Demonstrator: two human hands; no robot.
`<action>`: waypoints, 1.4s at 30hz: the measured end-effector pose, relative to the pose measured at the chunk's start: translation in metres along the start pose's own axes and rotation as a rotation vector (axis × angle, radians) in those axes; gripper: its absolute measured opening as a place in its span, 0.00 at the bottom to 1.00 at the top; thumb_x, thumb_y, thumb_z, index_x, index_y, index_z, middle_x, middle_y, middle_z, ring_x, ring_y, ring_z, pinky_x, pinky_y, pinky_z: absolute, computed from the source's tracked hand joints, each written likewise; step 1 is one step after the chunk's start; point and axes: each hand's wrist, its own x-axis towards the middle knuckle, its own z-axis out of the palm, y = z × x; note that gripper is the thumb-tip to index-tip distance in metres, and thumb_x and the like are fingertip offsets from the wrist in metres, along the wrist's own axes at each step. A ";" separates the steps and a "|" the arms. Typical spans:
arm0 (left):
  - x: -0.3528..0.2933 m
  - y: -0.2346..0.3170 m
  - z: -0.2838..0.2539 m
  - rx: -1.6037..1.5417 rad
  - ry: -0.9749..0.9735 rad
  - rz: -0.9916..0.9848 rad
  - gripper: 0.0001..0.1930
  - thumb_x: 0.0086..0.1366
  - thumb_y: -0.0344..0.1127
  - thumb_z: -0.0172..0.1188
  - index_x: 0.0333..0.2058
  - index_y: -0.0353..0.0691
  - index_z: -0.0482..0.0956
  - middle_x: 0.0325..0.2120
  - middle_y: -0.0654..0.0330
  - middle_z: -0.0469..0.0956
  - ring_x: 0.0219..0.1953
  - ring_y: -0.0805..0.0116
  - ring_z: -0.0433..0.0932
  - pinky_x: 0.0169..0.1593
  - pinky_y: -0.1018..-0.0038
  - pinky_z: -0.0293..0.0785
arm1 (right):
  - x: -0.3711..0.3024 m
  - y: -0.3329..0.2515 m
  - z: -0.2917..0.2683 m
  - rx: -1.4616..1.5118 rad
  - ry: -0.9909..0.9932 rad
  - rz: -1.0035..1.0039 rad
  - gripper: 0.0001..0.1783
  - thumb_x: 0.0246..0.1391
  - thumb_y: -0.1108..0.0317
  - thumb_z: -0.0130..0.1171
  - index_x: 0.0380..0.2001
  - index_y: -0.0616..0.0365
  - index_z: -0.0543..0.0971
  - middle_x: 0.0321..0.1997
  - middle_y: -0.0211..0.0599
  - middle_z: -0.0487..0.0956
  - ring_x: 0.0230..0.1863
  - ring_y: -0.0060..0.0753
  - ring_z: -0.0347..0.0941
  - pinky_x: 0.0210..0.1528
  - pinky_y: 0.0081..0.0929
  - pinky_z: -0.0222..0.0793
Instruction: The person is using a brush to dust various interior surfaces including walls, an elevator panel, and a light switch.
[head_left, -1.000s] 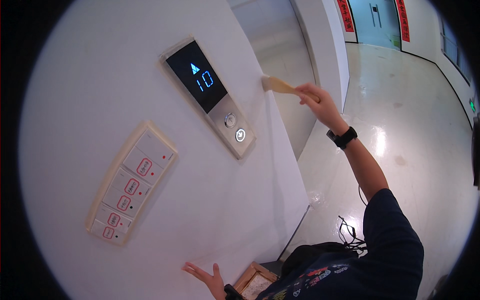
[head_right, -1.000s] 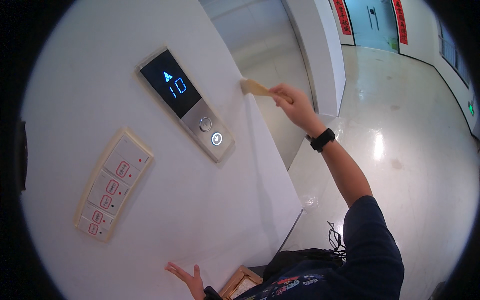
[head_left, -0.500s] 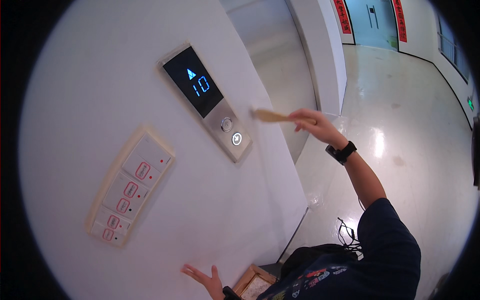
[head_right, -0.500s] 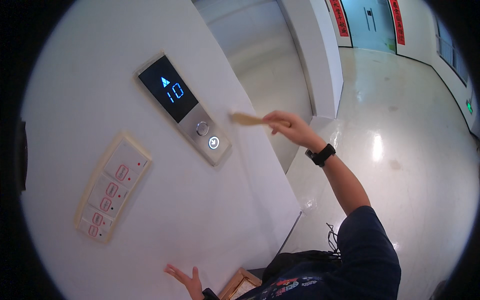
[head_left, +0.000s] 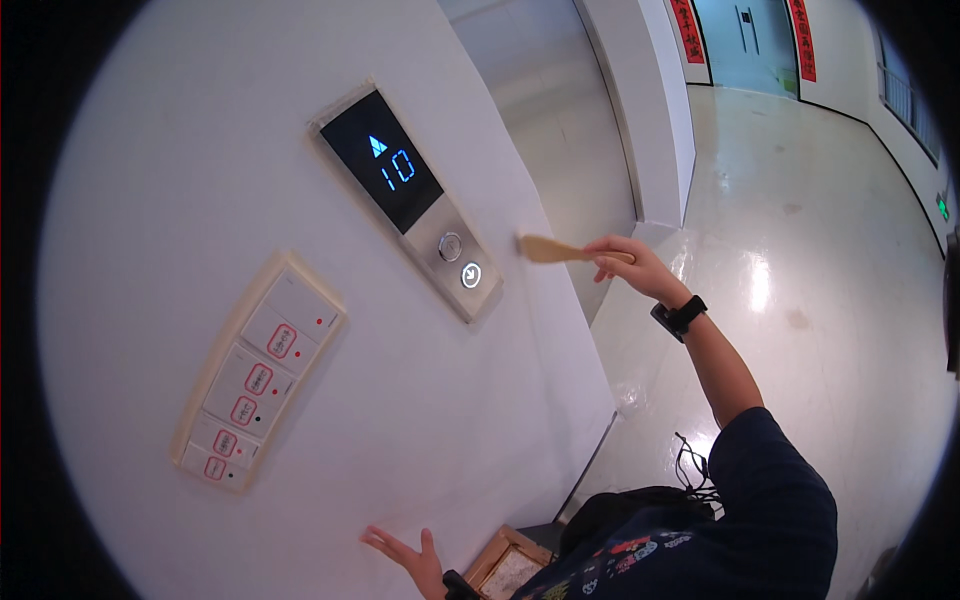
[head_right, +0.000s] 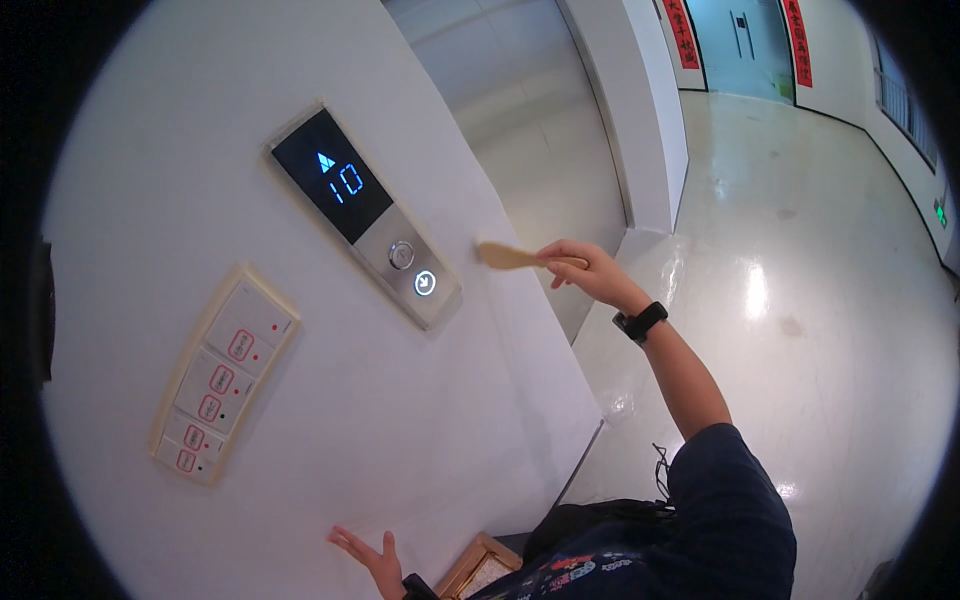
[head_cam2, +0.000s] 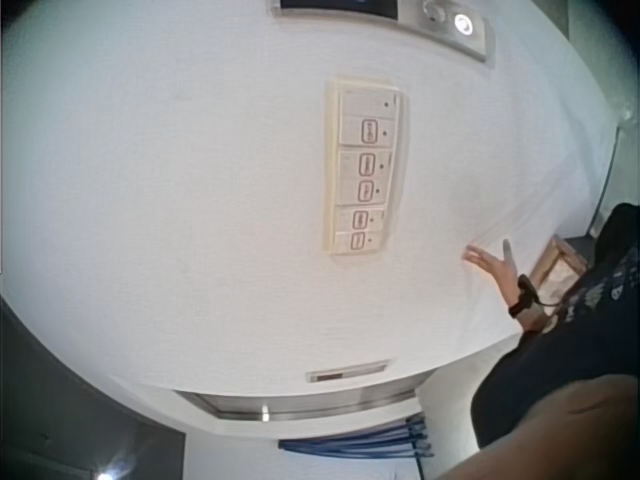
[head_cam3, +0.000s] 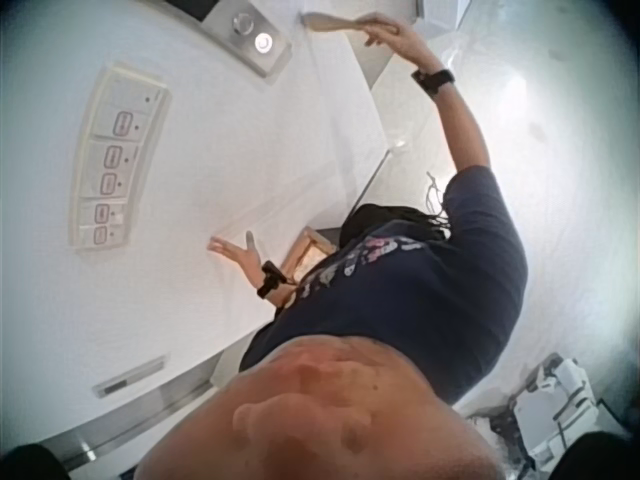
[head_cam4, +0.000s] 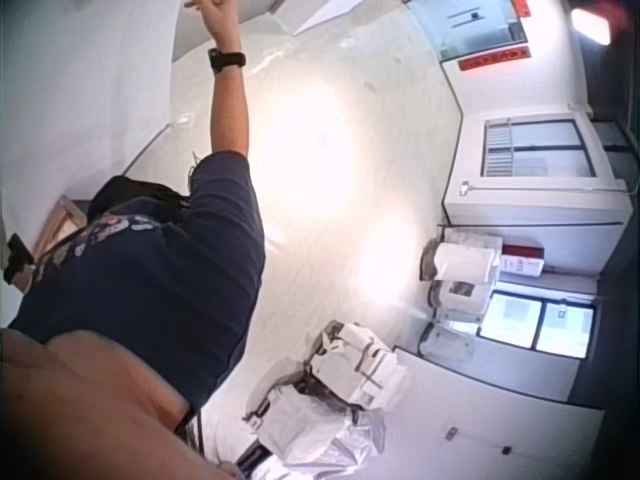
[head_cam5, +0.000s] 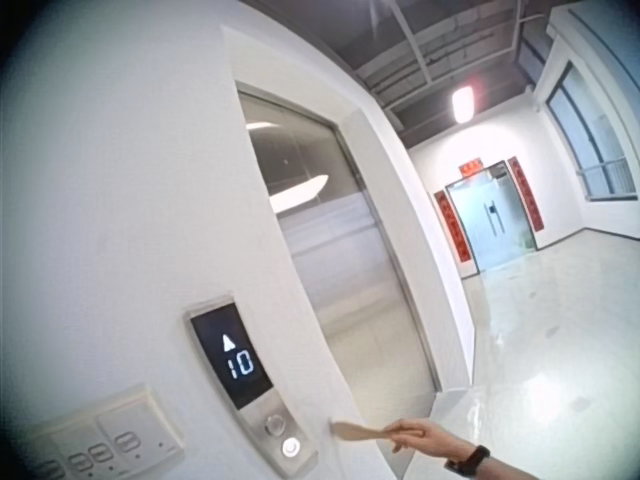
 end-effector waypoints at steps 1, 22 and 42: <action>0.000 0.000 0.000 0.000 0.005 0.002 0.48 0.51 0.36 0.61 0.62 0.44 0.36 0.62 0.46 0.25 0.65 0.48 0.28 0.63 0.58 0.37 | -0.001 -0.001 -0.001 0.061 -0.091 0.040 0.12 0.54 0.68 0.49 0.41 0.60 0.74 0.32 0.30 0.74 0.30 0.21 0.71 0.37 0.20 0.67; 0.003 0.019 0.000 -0.060 0.028 -0.035 0.44 0.54 0.36 0.57 0.62 0.42 0.37 0.62 0.44 0.26 0.65 0.49 0.29 0.63 0.57 0.35 | -0.092 0.054 0.082 0.121 -0.128 0.071 0.13 0.53 0.72 0.51 0.43 0.61 0.74 0.33 0.33 0.77 0.33 0.23 0.72 0.39 0.20 0.67; -0.010 0.033 -0.025 -0.483 0.091 -0.276 0.39 0.59 0.39 0.51 0.63 0.50 0.36 0.64 0.57 0.38 0.65 0.55 0.39 0.59 0.49 0.44 | -0.110 -0.028 0.157 0.273 0.188 -0.010 0.11 0.51 0.81 0.47 0.39 0.65 0.73 0.30 0.38 0.73 0.30 0.27 0.73 0.33 0.17 0.66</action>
